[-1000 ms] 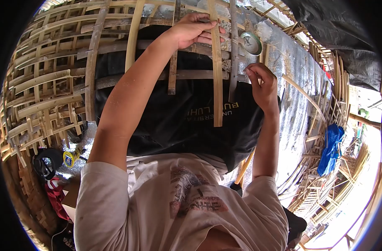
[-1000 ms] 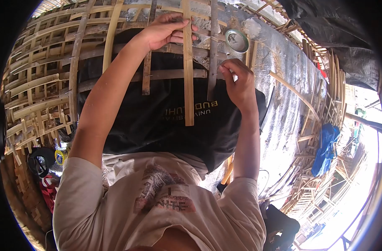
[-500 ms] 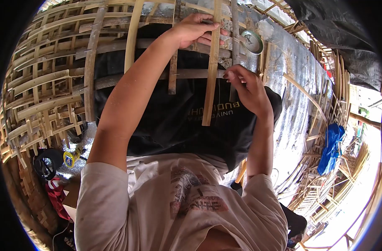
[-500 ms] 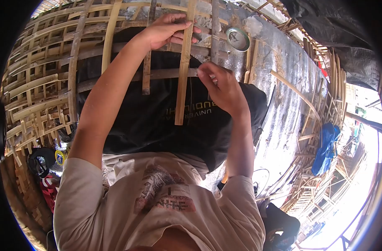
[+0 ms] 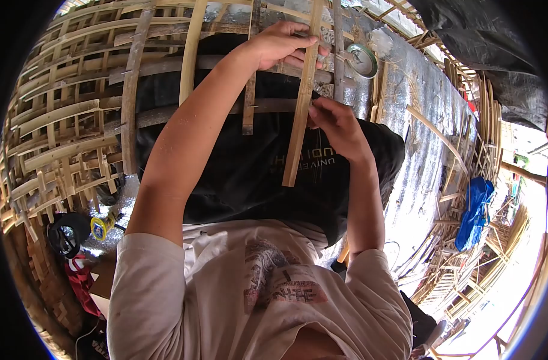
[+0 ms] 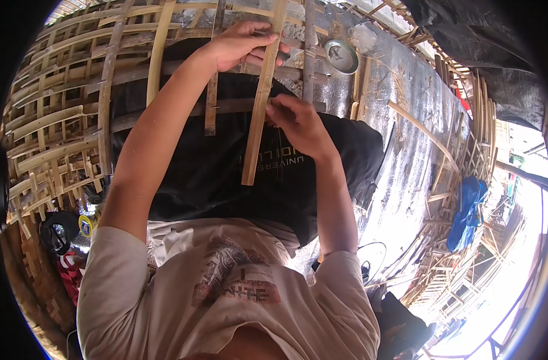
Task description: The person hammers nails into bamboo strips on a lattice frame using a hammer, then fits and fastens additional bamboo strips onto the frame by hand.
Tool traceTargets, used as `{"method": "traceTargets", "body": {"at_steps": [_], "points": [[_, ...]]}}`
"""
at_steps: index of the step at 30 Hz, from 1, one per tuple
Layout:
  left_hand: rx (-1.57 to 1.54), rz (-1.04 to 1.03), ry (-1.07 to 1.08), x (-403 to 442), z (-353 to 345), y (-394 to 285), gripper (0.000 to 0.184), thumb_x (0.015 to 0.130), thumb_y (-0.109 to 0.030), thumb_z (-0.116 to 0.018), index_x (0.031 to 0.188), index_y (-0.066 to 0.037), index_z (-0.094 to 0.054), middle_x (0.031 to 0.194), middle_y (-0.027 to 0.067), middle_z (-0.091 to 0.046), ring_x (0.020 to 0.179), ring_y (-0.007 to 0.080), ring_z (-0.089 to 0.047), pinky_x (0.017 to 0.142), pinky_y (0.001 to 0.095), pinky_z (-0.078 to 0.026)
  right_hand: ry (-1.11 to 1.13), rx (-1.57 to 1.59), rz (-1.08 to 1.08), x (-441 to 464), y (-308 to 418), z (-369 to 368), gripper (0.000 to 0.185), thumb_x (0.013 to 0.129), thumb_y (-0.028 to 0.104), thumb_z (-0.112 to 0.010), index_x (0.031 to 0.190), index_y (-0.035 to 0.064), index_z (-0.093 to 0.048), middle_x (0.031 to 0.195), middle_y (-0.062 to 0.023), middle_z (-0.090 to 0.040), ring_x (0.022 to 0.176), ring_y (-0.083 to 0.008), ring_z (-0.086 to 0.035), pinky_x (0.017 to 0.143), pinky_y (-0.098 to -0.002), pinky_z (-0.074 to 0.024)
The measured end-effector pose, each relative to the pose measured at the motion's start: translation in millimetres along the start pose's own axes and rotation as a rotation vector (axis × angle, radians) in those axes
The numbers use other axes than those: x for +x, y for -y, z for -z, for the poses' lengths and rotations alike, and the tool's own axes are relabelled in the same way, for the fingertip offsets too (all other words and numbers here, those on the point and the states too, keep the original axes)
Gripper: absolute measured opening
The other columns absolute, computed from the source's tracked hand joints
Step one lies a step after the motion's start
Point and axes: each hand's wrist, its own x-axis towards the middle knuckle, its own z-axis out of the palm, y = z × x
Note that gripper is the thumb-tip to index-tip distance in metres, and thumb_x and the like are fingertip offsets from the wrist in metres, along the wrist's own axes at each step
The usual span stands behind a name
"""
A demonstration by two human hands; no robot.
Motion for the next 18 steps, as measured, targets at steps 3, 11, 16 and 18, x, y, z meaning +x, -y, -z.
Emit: {"method": "traceTargets", "body": {"at_steps": [3,11,16,18], "points": [[0.012,0.016,0.029,0,1,-1,0.038,0.105,-0.024,-0.056,0.136,-0.002,-0.053,0.119,0.0131,-0.07,0.103,0.0259,-0.073,0.091,0.0392,-0.061,0.018,0.054,-0.019,-2,3,6,0.015,0.1,0.011,-0.064,0.096,-0.0031,-0.065,0.078,-0.0081,-0.065,0.07,-0.0097,-0.06,0.064,-0.0279,-0.0506],[-0.001,0.052,0.03,0,0,-1,0.037,0.104,-0.024,-0.058,0.133,-0.003,-0.054,0.118,0.013,-0.07,0.101,0.0256,-0.073,0.09,0.0387,-0.061,-0.153,-0.391,0.182,-1,12,10,0.009,0.095,0.005,-0.066,0.095,-0.0036,-0.066,0.083,-0.0105,-0.067,0.071,-0.0198,-0.067,0.06,-0.0326,-0.054],[0.006,0.099,0.032,-1,-1,-2,0.037,0.103,-0.025,-0.059,0.132,-0.002,-0.053,0.117,0.0135,-0.071,0.099,0.0254,-0.073,0.088,0.0391,-0.062,-0.272,-0.463,0.217,2,13,16,0.007,0.094,0.003,-0.066,0.095,-0.0035,-0.067,0.087,-0.0123,-0.068,0.071,-0.023,-0.068,0.059,-0.0327,-0.0561],[0.02,0.11,0.033,-2,-1,-2,0.037,0.103,-0.025,-0.059,0.133,-0.002,-0.052,0.117,0.0136,-0.071,0.099,0.0253,-0.074,0.087,0.039,-0.062,-0.368,-0.5,0.24,2,18,21,0.006,0.094,0.003,-0.066,0.095,-0.0034,-0.067,0.087,-0.0125,-0.068,0.071,-0.0239,-0.068,0.059,-0.0329,-0.0568]]}}
